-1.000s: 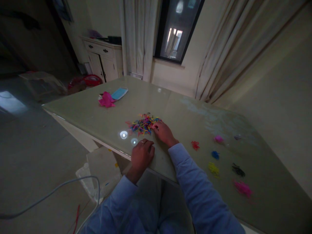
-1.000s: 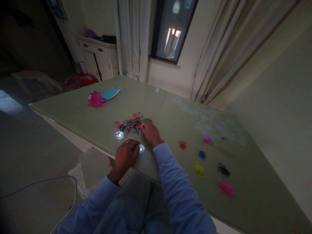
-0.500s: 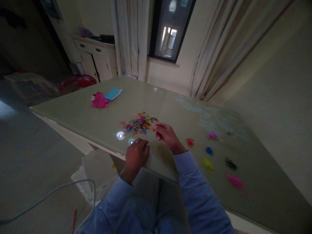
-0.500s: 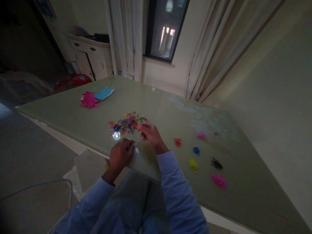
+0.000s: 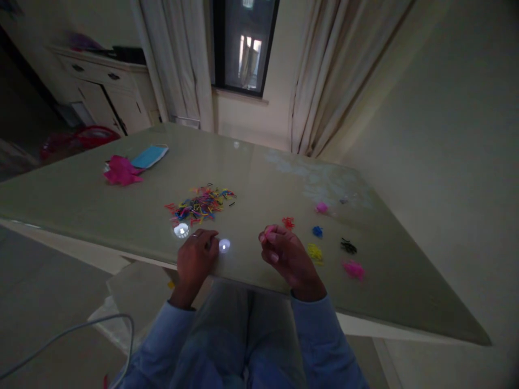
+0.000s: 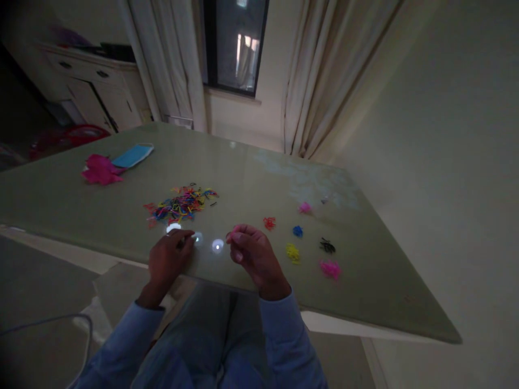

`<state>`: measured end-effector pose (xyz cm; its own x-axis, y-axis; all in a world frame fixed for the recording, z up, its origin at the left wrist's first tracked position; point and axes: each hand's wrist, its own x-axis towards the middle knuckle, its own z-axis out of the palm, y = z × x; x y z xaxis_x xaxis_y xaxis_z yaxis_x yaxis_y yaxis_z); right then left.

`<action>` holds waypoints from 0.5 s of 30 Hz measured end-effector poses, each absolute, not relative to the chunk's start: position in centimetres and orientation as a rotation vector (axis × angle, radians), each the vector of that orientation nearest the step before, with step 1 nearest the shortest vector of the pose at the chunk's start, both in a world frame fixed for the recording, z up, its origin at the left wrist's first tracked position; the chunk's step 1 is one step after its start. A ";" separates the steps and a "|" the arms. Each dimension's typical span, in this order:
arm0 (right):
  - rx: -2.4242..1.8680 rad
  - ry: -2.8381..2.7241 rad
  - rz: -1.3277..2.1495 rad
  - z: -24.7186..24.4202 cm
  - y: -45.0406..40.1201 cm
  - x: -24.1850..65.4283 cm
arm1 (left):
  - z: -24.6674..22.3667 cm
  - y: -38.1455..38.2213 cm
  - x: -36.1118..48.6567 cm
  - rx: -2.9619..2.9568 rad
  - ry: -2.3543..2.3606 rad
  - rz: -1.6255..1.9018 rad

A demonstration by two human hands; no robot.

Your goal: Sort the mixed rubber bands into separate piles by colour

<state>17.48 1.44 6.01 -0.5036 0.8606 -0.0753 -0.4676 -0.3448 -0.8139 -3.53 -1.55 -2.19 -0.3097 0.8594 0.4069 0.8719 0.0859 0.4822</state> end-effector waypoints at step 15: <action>-1.298 -1.041 1.045 3.0 -1.6 31.5 | -2.0 -1.7 -3.7 -1.784 -2.313 -1.029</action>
<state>31.53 -1.59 3.02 0.2196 0.9756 0.0032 -0.0068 0.0048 -1.0000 -3.69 -1.66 -2.00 -0.3356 0.8454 0.4156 0.8749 0.1161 0.4702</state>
